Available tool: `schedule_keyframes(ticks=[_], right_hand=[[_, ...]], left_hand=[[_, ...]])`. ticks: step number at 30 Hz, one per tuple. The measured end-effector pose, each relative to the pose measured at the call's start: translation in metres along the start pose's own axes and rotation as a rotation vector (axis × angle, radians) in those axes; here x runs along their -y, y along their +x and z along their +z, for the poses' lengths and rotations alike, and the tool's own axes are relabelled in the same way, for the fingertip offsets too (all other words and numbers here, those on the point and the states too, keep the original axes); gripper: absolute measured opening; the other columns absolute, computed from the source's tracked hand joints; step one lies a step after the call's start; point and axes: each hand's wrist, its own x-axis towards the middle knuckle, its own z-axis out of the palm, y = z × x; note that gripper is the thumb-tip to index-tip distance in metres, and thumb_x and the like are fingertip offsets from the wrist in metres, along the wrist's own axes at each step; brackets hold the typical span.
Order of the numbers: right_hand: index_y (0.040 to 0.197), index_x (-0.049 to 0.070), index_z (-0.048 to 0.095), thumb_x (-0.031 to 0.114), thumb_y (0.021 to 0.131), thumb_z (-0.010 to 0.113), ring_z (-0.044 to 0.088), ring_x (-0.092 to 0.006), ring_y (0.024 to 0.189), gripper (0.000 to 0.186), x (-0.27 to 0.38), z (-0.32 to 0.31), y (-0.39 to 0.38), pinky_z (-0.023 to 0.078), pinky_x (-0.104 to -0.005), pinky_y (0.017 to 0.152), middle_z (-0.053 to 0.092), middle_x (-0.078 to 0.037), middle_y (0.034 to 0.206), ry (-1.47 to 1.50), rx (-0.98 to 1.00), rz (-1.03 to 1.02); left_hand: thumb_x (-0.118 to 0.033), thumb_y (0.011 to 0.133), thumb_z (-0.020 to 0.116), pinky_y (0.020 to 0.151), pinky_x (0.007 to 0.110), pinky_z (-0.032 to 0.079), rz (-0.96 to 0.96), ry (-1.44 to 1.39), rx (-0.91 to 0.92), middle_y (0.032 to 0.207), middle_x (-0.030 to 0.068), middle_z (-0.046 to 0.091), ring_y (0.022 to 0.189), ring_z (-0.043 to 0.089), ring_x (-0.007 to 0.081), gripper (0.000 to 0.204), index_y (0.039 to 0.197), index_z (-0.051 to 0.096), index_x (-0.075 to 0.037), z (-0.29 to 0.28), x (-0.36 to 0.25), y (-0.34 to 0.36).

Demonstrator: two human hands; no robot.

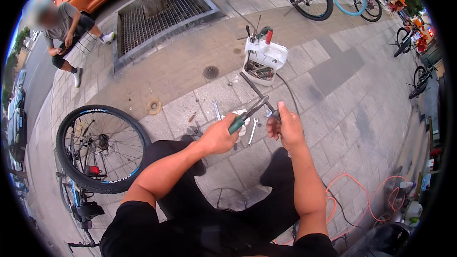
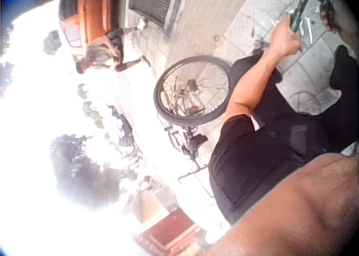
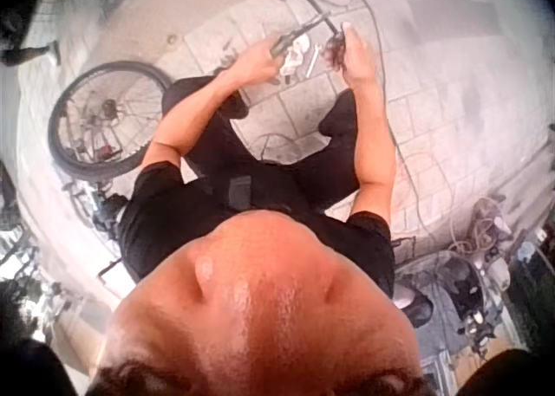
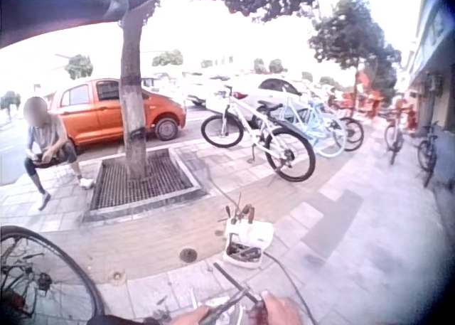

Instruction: The person walks from inside a bicycle shop to the sidewalk and sits on a stool. They use pliers to crimp and adjust a bicycle brake cable end, repeatedly manipulating the cable and tool while seated.

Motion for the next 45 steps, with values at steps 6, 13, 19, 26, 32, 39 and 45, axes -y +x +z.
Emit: schedule_keyframes(ticks=[6,13,19,26,32,39,45], right_hand=[[0.113,0.001,0.061,0.021,0.096,0.075,0.062,-0.0126,0.073,0.030,-0.024,-0.001,-0.003,0.049,-0.0302,0.062,0.068,-0.010,0.098,-0.338,-0.208,-0.579],[0.096,0.001,0.066,0.032,0.107,0.055,0.068,-0.0227,0.068,0.034,-0.016,-0.015,0.004,0.045,-0.0278,0.057,0.069,-0.013,0.077,0.216,0.190,0.092],[0.113,-0.002,0.062,0.025,0.103,0.066,0.058,-0.0105,0.075,0.030,-0.021,0.005,-0.004,0.048,-0.0261,0.066,0.065,-0.006,0.092,-0.187,-0.171,-0.556],[0.094,0.000,0.069,0.056,0.107,0.045,0.052,-0.0121,0.051,0.063,-0.013,-0.001,-0.003,0.042,-0.0268,0.051,0.060,-0.005,0.064,0.212,0.009,0.121],[0.094,0.000,0.069,0.038,0.107,0.057,0.055,-0.0095,0.059,0.042,-0.012,0.023,-0.002,0.045,-0.0267,0.057,0.060,-0.001,0.067,-0.111,-0.337,-0.624],[0.103,0.000,0.070,0.042,0.110,0.052,0.054,-0.0070,0.060,0.047,-0.002,0.002,-0.007,0.043,-0.0226,0.054,0.059,0.000,0.069,0.005,-0.065,-0.181],[0.118,-0.001,0.068,0.029,0.108,0.058,0.053,-0.0063,0.058,0.032,-0.014,0.007,-0.009,0.043,-0.0247,0.054,0.060,0.000,0.070,-0.088,-0.183,-0.521]], left_hand=[[-0.019,0.097,0.064,0.081,0.046,0.052,-0.022,-0.024,0.023,0.093,0.0229,0.066,0.091,0.068,0.0407,0.032,0.125,0.055,-0.005,-0.002,-0.004,0.003],[-0.021,0.098,0.065,0.084,0.048,0.052,-0.001,0.053,0.037,0.100,0.0234,0.068,0.097,0.068,0.0432,0.037,0.130,0.052,-0.007,0.000,-0.003,0.001],[-0.021,0.098,0.064,0.085,0.048,0.052,-0.042,0.015,0.044,0.101,0.0230,0.068,0.098,0.068,0.0429,0.038,0.131,0.053,-0.007,-0.002,-0.001,0.000],[-0.020,0.098,0.063,0.086,0.048,0.052,0.004,0.074,0.019,0.103,0.0253,0.067,0.100,0.066,0.0447,0.033,0.126,0.056,-0.005,-0.003,-0.003,0.004],[-0.018,0.098,0.064,0.085,0.050,0.052,0.048,0.013,-0.039,0.104,0.0263,0.067,0.100,0.066,0.0469,0.035,0.128,0.054,-0.005,0.003,0.005,0.007],[-0.016,0.098,0.063,0.083,0.046,0.051,0.033,0.028,-0.016,0.098,0.0211,0.066,0.096,0.067,0.0403,0.030,0.125,0.056,-0.004,0.006,-0.003,0.000],[-0.018,0.097,0.064,0.081,0.054,0.051,0.054,0.051,-0.011,0.099,0.0265,0.069,0.096,0.066,0.0494,0.036,0.130,0.052,-0.008,0.005,0.003,0.006]])
